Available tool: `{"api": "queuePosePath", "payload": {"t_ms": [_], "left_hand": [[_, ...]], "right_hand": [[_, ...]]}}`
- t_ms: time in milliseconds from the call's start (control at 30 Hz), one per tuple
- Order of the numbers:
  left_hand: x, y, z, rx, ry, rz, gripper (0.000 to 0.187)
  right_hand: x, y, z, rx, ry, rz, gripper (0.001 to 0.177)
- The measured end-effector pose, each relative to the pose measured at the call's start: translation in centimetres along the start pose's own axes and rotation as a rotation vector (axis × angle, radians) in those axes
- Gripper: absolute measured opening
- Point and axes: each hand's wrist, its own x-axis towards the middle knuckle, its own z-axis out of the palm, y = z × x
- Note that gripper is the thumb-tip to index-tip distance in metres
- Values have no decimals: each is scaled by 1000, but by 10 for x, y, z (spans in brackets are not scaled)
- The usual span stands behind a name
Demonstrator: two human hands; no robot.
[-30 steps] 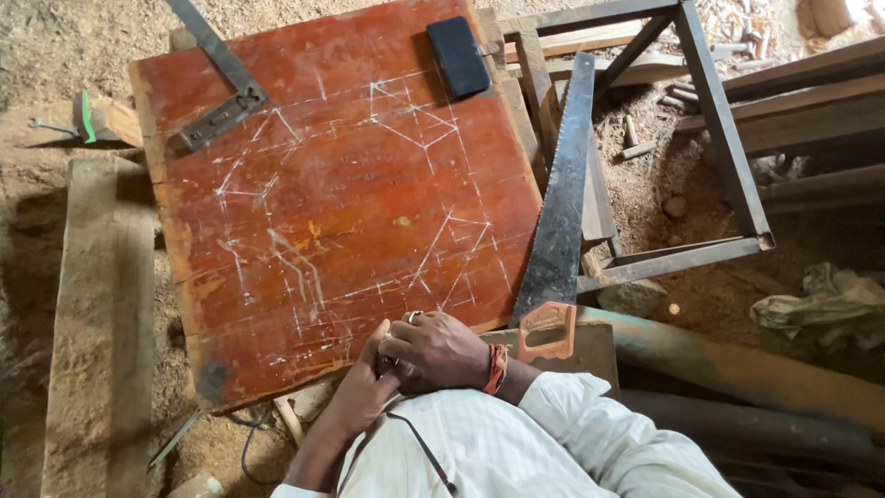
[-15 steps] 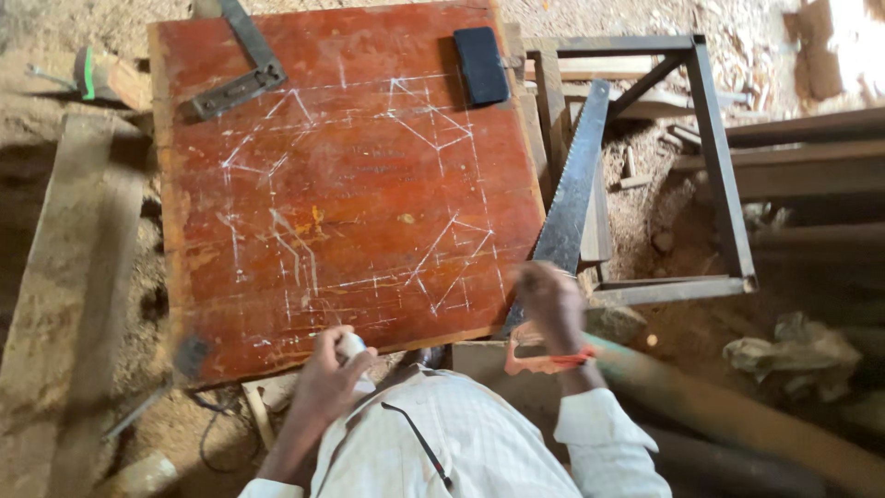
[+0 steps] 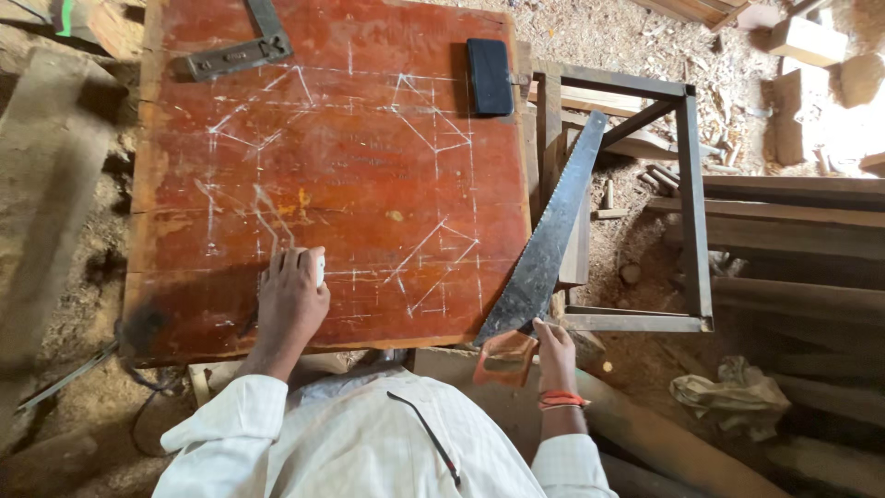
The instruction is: The person uses a hand saw and a piece of chalk to draw straight lines on a wooden board. They repeatedly position the saw as a straightedge and trace along it, then switch to a folding ruler to mark additional lines.
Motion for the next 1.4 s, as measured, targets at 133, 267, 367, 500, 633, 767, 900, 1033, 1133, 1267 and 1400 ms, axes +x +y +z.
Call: {"api": "queuePosePath", "payload": {"t_ms": [133,267,367,500,633,767,900,1033,1133,1267,1400], "left_hand": [[10,-1,4,-21,19,16,50],[11,-2,4,7,50,11,51],[12,-2,-3,63,105,41,49],[17,3,-7,-130,127,154,48],[27,23,11,-343,69,249,63],[36,63,36,-380,80,144,77],[41,94,64,-257,71,22,80],[35,103,69,-232,145,33,70],[44,107,68,9,34,92,54],[60,126,81,124,-88,236,62],[69,145,93,100,-52,201,64]], "right_hand": [[-3,5,15,181,220,58,29],[-37,-29,22,130,260,67,56],[-68,-61,-4,173,233,186,48],[-72,-96,-81,-129,220,158,52],[-64,-116,-148,-757,11,-319,47],[-35,-137,-152,-1030,-205,-387,40],[-2,-148,-142,-1073,-340,-481,42],[24,-140,-151,-1044,-376,-497,37],[44,-121,-163,-842,-308,-509,31],[59,-80,-187,-454,-130,-556,28],[70,-58,-203,-306,-46,-408,47]]}}
